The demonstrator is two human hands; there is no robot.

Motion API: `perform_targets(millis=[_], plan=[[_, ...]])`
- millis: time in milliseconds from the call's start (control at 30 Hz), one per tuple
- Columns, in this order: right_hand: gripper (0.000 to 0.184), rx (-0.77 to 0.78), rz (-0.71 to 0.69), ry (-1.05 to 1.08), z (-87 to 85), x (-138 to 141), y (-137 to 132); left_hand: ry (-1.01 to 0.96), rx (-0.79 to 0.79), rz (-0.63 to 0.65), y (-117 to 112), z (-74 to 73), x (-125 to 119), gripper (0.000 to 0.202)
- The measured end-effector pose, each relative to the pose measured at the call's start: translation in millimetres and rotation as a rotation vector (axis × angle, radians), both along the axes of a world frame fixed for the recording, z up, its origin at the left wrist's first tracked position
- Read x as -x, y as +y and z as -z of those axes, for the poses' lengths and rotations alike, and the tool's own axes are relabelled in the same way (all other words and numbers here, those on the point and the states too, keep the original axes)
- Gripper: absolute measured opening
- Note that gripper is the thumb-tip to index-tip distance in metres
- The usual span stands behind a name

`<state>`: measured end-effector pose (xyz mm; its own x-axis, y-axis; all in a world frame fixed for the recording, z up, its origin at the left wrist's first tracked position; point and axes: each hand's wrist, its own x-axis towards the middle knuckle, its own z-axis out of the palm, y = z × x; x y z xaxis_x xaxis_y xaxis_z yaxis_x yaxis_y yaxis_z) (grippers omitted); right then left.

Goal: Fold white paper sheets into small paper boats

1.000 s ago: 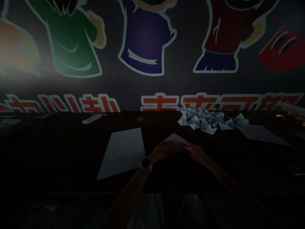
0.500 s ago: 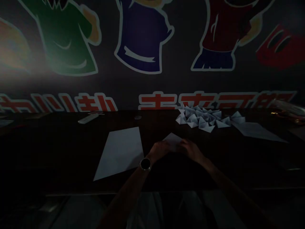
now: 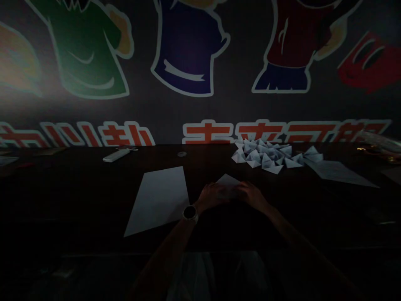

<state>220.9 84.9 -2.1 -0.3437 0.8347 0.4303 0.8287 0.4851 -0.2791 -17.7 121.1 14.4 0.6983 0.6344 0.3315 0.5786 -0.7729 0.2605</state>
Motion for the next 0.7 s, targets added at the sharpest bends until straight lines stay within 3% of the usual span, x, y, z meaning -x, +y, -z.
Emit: perform_targets(millis=[233,467,700], plan=[[0.026,0.003,0.022,-0.003,3.3,-2,7,0.037,0.036,-0.033,5,5.2,-3,0.037],[0.028,-0.006,0.018,0.018,8.5,-4,11,0.041,0.058,-0.023,9,5.9,-2,0.034],[0.047,0.021,0.017,0.076,7.8,-7,9,0.059,0.069,-0.039,9,4.9,-3,0.035]])
